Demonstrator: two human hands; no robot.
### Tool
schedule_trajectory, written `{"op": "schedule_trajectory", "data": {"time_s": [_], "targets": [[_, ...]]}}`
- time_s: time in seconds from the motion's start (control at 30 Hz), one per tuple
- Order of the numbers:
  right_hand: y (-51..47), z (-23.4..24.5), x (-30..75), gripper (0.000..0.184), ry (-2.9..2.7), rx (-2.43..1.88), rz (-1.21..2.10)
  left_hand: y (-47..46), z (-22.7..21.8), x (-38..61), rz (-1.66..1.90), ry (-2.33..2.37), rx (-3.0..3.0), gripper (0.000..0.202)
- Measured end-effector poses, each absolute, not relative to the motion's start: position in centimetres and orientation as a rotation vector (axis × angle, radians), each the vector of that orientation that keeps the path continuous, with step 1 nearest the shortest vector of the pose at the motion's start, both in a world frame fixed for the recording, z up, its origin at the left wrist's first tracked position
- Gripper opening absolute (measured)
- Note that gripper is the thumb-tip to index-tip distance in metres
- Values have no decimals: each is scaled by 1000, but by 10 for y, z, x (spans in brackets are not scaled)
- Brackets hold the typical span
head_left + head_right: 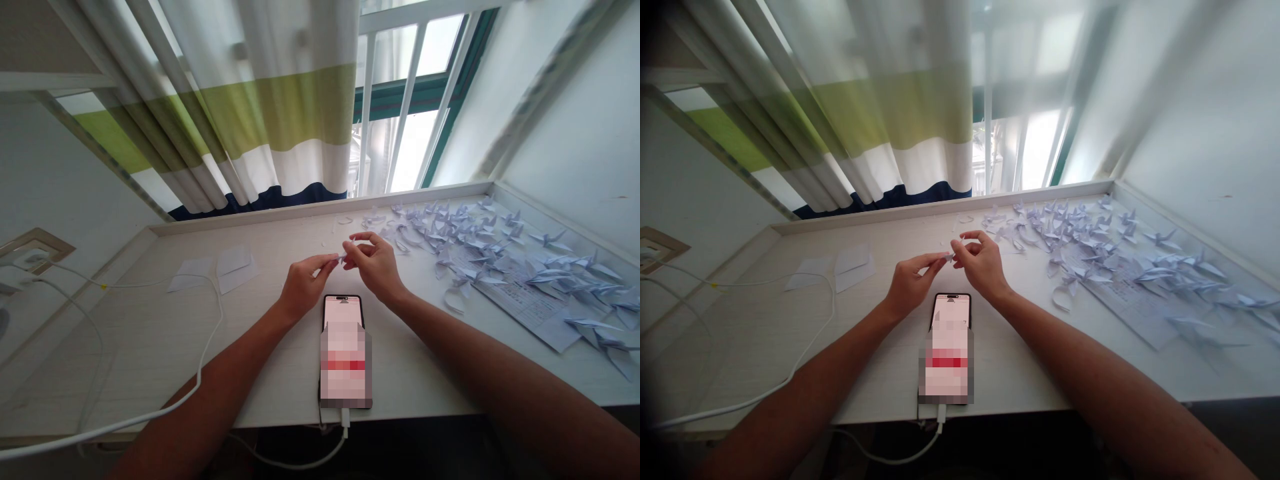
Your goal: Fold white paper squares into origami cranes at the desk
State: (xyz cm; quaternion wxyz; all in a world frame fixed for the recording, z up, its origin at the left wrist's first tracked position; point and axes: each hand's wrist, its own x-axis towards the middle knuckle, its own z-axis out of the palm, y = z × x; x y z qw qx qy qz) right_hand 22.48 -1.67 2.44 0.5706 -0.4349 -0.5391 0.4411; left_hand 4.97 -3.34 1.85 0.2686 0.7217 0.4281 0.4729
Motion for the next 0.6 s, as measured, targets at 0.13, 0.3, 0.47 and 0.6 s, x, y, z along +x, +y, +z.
{"op": "schedule_trajectory", "data": {"time_s": [0.13,0.3,0.47,0.6], "targets": [[-16,23,228,37,-1498,-934,716,-30,16,54,1328,1099,1418,38],[-17,22,229,23,-1873,-867,328,-30,21,56,1345,963,1177,44],[-17,28,228,16,-1721,-922,533,-31,24,54,1230,909,1256,43],[-15,30,230,16,-1623,-1027,747,-28,19,53,1140,948,1253,45]]}}
